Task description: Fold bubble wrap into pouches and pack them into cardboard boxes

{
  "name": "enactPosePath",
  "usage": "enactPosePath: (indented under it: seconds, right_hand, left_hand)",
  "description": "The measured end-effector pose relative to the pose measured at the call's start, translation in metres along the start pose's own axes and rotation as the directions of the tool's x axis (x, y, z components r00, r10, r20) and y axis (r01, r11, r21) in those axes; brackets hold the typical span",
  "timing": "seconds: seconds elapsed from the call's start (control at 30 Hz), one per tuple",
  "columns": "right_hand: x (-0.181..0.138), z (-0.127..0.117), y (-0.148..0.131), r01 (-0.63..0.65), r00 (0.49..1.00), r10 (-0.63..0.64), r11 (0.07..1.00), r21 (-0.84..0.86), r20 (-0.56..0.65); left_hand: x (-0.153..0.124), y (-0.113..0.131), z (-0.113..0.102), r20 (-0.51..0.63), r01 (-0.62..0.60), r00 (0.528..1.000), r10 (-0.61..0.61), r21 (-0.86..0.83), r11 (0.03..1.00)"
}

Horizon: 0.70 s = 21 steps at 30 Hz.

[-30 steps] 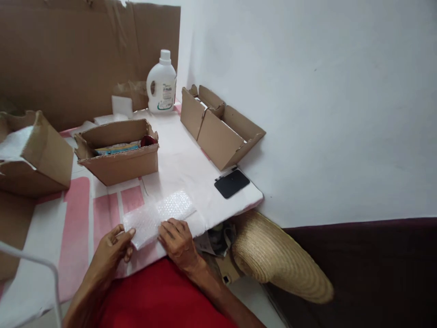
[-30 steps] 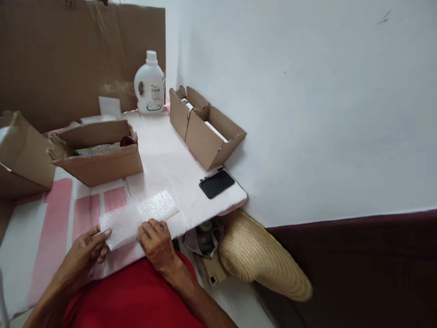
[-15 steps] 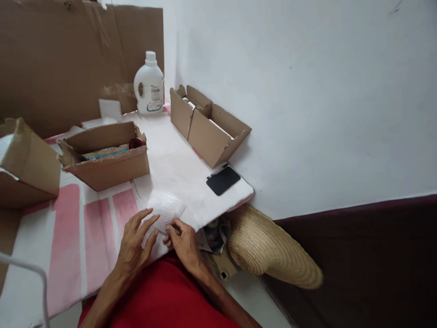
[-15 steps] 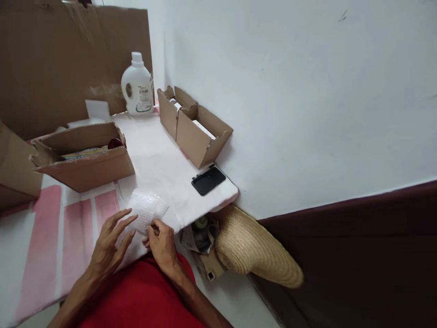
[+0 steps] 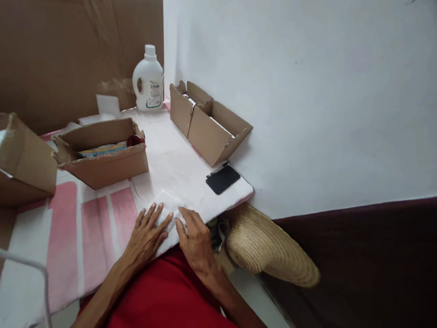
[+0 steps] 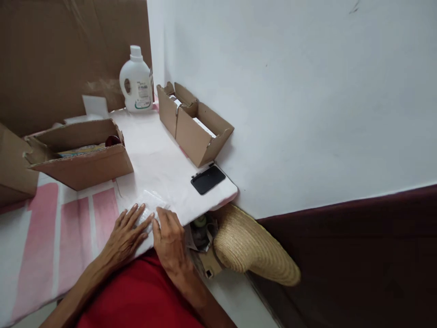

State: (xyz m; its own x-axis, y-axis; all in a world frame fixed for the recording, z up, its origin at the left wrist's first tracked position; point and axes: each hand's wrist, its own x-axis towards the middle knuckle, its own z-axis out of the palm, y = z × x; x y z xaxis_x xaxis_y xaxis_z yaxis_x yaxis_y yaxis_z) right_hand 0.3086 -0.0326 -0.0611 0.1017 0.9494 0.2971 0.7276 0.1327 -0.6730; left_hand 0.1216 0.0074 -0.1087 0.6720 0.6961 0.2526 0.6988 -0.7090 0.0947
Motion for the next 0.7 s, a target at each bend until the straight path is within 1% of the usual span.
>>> enactPosePath:
  seconds: [0.07, 0.1, 0.13, 0.2, 0.3, 0.33, 0.37, 0.4, 0.43, 0.47, 0.5, 0.53, 0.57, 0.63, 0.7]
  right_hand:
    - [0.011, 0.007, 0.01, 0.144, 0.986, -0.134, 0.985, -0.095, 0.103]
    - [0.016, 0.013, 0.016, 0.191, 0.973, -0.17, 0.973, -0.13, 0.158]
    - [0.021, 0.018, 0.023, 0.215, 0.962, -0.182, 0.964, -0.157, 0.202]
    - [0.028, 0.026, 0.035, 0.219, 0.953, -0.173, 0.96, -0.173, 0.248]
    - [0.04, 0.023, 0.045, 0.162, 0.965, -0.134, 0.98, -0.113, 0.227]
    - [0.045, 0.019, 0.045, 0.131, 0.972, -0.107, 0.986, -0.104, 0.209]
    - [0.05, 0.014, 0.045, 0.094, 0.978, -0.071, 0.99, -0.11, 0.198]
    - [0.056, 0.01, 0.044, 0.06, 0.978, -0.033, 0.99, -0.128, 0.204]
    - [0.062, 0.006, 0.043, 0.035, 0.974, 0.002, 0.987, -0.155, 0.228]
    - [0.068, 0.003, 0.042, 0.02, 0.964, 0.029, 0.983, -0.182, 0.264]
    - [0.073, 0.002, 0.041, 0.011, 0.951, 0.051, 0.98, -0.2, 0.305]
    - [0.078, 0.001, 0.04, 0.006, 0.937, 0.066, 0.979, -0.204, 0.342]
    - [0.082, 0.001, 0.041, 0.0, 0.926, 0.073, 0.982, -0.191, 0.371]
    - [0.088, 0.001, 0.044, -0.037, 0.909, 0.082, 0.992, -0.117, 0.408]
    - [0.092, 0.0, 0.049, -0.103, 0.891, 0.092, 0.995, -0.001, 0.444]
  left_hand:
    - [0.001, -0.001, 0.0, 0.018, 0.002, 1.0, -0.002, -0.012, 1.0]
    - [0.001, -0.001, 0.0, 0.024, 0.004, 1.0, -0.004, -0.019, 1.0]
    - [0.002, 0.0, 0.0, 0.028, 0.007, 1.0, -0.007, -0.025, 1.0]
    - [0.002, 0.0, -0.002, 0.023, 0.008, 1.0, -0.007, -0.041, 0.999]
    - [0.004, 0.0, -0.009, -0.015, 0.028, 0.999, -0.03, -0.134, 0.991]
    - [0.006, -0.001, -0.012, -0.035, 0.072, 0.996, -0.079, -0.179, 0.981]
    - [0.007, -0.002, -0.016, -0.038, 0.154, 0.985, -0.166, -0.22, 0.963]
    - [0.009, -0.004, -0.019, -0.023, 0.263, 0.96, -0.278, -0.25, 0.932]
    - [0.012, -0.006, -0.022, 0.006, 0.378, 0.92, -0.391, -0.263, 0.887]
    - [0.015, -0.008, -0.025, 0.04, 0.476, 0.874, -0.483, -0.263, 0.839]
    - [0.018, -0.01, -0.027, 0.075, 0.543, 0.836, -0.544, -0.258, 0.799]
    - [0.02, -0.012, -0.029, 0.105, 0.576, 0.815, -0.57, -0.259, 0.776]
    - [0.023, -0.013, -0.031, 0.125, 0.579, 0.813, -0.569, -0.271, 0.769]
    - [0.028, -0.014, -0.034, 0.153, 0.561, 0.826, -0.543, -0.323, 0.762]
    - [0.031, -0.014, -0.035, 0.175, 0.54, 0.839, -0.516, -0.388, 0.747]
